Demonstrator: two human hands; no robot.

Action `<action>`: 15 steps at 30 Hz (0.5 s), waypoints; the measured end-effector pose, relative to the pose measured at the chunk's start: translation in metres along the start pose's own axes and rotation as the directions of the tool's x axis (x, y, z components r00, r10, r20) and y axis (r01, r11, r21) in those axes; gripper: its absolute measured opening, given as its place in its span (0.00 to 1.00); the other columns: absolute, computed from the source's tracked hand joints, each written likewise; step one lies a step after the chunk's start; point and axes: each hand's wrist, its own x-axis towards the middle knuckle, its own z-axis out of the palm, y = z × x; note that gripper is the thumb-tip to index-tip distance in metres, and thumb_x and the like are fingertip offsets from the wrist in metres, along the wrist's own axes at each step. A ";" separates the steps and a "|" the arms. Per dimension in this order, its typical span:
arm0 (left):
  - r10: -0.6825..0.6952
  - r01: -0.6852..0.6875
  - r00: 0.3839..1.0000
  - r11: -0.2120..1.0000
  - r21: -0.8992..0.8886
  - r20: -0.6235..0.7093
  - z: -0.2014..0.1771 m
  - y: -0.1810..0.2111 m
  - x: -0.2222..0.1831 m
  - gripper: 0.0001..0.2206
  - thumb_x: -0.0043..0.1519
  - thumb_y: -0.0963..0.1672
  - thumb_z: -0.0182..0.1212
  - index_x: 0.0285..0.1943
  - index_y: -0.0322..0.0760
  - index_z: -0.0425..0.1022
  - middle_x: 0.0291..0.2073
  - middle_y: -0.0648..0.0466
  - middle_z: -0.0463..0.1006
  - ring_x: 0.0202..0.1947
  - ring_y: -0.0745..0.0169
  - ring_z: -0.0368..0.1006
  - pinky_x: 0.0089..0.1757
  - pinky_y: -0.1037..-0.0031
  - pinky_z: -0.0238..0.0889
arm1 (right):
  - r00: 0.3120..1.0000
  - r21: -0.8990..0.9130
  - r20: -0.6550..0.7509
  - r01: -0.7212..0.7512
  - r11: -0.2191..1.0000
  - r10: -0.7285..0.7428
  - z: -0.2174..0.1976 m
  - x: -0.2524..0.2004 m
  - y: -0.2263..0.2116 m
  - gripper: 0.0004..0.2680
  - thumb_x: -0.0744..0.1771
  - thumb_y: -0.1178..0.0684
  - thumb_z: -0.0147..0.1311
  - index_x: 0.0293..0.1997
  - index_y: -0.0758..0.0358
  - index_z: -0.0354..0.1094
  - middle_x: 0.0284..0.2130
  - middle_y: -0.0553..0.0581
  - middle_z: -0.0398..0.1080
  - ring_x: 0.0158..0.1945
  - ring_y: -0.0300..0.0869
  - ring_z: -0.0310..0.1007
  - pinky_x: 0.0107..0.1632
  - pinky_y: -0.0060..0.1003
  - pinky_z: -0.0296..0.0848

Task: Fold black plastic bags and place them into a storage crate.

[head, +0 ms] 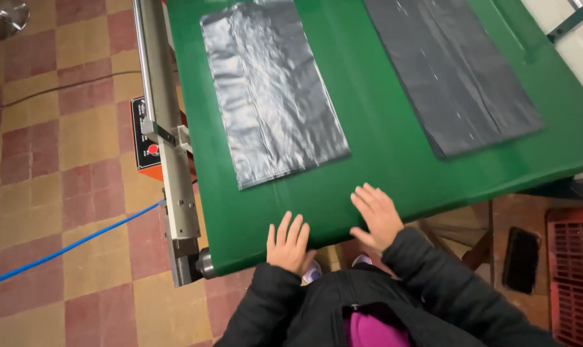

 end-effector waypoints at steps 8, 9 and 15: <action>0.073 -0.073 0.997 0.997 0.022 -0.005 0.033 -0.027 0.052 0.28 0.47 0.49 0.71 0.57 0.37 0.75 0.57 0.48 0.74 0.60 0.45 0.67 0.48 0.51 0.67 | 0.959 -0.155 0.243 0.187 0.970 -0.146 0.009 0.043 0.046 0.25 0.56 0.50 0.65 0.58 0.68 0.66 0.58 0.65 0.66 0.65 0.58 0.63 0.64 0.53 0.64; 0.105 -0.104 0.994 0.994 0.014 -0.037 0.038 -0.026 0.050 0.23 0.47 0.48 0.70 0.52 0.39 0.76 0.53 0.50 0.76 0.57 0.47 0.70 0.44 0.55 0.71 | 0.925 -0.128 0.320 0.257 0.958 -0.206 0.010 0.041 0.050 0.24 0.56 0.50 0.65 0.55 0.68 0.67 0.57 0.65 0.67 0.63 0.57 0.65 0.62 0.52 0.66; 0.044 -0.033 0.993 0.994 0.101 -0.106 0.076 -0.031 0.032 0.11 0.57 0.44 0.67 0.47 0.44 0.76 0.51 0.60 0.79 0.58 0.58 0.72 0.43 0.68 0.73 | 0.918 -0.103 0.221 0.357 0.928 -0.328 -0.012 0.045 0.031 0.21 0.56 0.47 0.64 0.51 0.65 0.69 0.52 0.63 0.69 0.58 0.57 0.68 0.56 0.51 0.67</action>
